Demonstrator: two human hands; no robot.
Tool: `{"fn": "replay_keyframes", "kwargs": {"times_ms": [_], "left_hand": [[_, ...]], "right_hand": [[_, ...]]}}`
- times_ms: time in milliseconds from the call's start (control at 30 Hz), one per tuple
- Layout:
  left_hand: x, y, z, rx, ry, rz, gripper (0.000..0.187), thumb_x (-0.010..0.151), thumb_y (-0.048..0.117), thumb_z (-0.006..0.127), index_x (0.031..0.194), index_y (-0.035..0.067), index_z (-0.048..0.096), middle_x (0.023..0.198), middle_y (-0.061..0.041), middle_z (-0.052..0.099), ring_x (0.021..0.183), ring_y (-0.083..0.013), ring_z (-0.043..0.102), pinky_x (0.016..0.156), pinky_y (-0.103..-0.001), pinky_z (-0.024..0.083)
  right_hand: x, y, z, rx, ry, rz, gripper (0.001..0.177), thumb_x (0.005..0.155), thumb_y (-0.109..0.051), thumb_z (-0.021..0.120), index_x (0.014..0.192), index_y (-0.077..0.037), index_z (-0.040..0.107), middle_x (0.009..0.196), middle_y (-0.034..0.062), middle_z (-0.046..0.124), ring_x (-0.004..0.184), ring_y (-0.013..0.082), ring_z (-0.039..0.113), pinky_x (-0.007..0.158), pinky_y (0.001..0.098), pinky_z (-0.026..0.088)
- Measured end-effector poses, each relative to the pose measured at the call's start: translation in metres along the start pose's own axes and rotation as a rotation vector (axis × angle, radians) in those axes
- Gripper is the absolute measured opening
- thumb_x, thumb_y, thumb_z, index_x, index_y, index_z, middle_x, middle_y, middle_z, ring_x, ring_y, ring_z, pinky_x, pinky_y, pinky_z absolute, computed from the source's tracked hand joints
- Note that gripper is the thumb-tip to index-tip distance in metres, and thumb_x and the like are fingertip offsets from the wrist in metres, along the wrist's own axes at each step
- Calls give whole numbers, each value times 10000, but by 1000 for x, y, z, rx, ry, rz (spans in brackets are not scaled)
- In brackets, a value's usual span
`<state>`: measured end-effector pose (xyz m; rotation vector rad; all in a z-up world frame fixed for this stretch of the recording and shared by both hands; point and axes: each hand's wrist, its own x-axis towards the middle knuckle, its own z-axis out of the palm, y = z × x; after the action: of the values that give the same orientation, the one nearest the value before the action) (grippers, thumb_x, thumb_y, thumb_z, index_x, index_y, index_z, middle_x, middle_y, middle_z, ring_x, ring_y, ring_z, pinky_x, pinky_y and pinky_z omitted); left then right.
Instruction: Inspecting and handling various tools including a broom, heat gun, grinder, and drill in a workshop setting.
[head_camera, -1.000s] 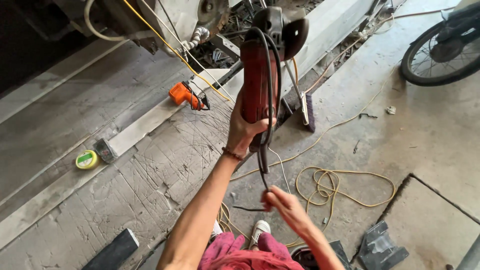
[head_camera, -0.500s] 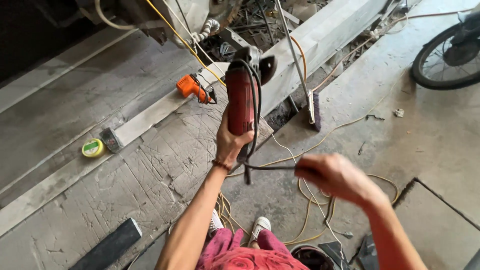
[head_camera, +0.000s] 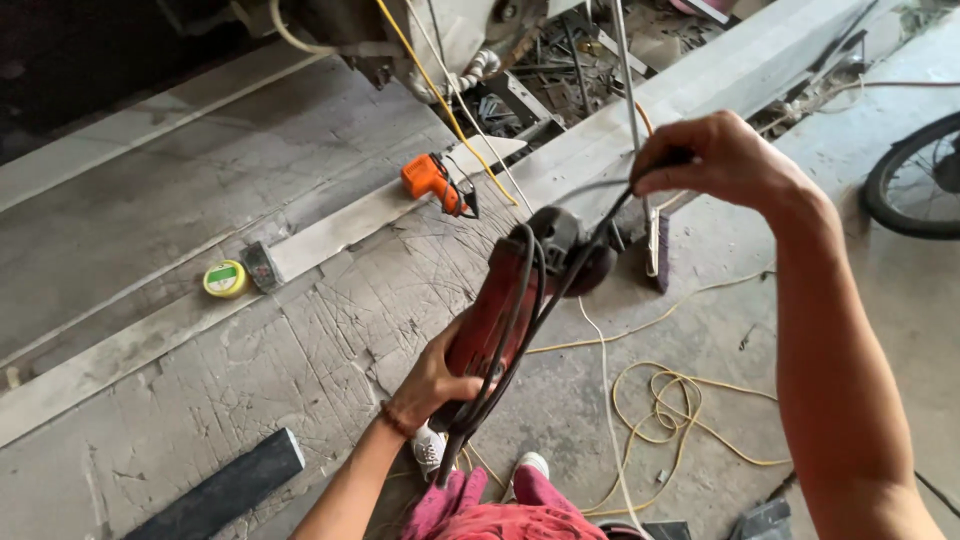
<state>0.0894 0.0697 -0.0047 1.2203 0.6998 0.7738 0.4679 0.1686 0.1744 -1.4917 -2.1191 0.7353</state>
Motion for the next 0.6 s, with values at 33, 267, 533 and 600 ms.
{"fn": "replay_keyframes", "kwargs": {"times_ms": [33,267,533,600], "left_hand": [[-6,2,-5,-52,-29,-35,1070,587,220,848,1542,-6,423,1232,-115,670,1085,-194,645,996,-343,534],[-29,9,-32,-188,-97,1,1073,590,190,827,1547,-23,391,1375,-80,608,1236,-169,594,1082,-322,476],[-19,16,-58,-303,19,-23,1067,550,197,809,1538,53,434,1248,-39,637,1114,-176,621,958,-386,562],[-10,6,-71,-351,41,-15,1036,556,159,811,1517,52,440,1196,-41,631,1067,-186,629,932,-428,586]], "right_hand": [[13,-3,3,-12,6,-33,186,849,-172,810,998,-63,787,888,21,789,805,96,692,754,289,564],[97,9,64,203,-35,-204,235,853,-235,814,996,-57,756,950,18,761,875,84,695,780,269,578],[99,26,173,885,42,19,186,946,-204,663,1055,-101,775,890,-16,727,774,65,644,697,251,548],[94,45,205,819,105,32,143,962,-177,669,995,-64,750,853,-15,699,745,68,610,666,257,522]]}}
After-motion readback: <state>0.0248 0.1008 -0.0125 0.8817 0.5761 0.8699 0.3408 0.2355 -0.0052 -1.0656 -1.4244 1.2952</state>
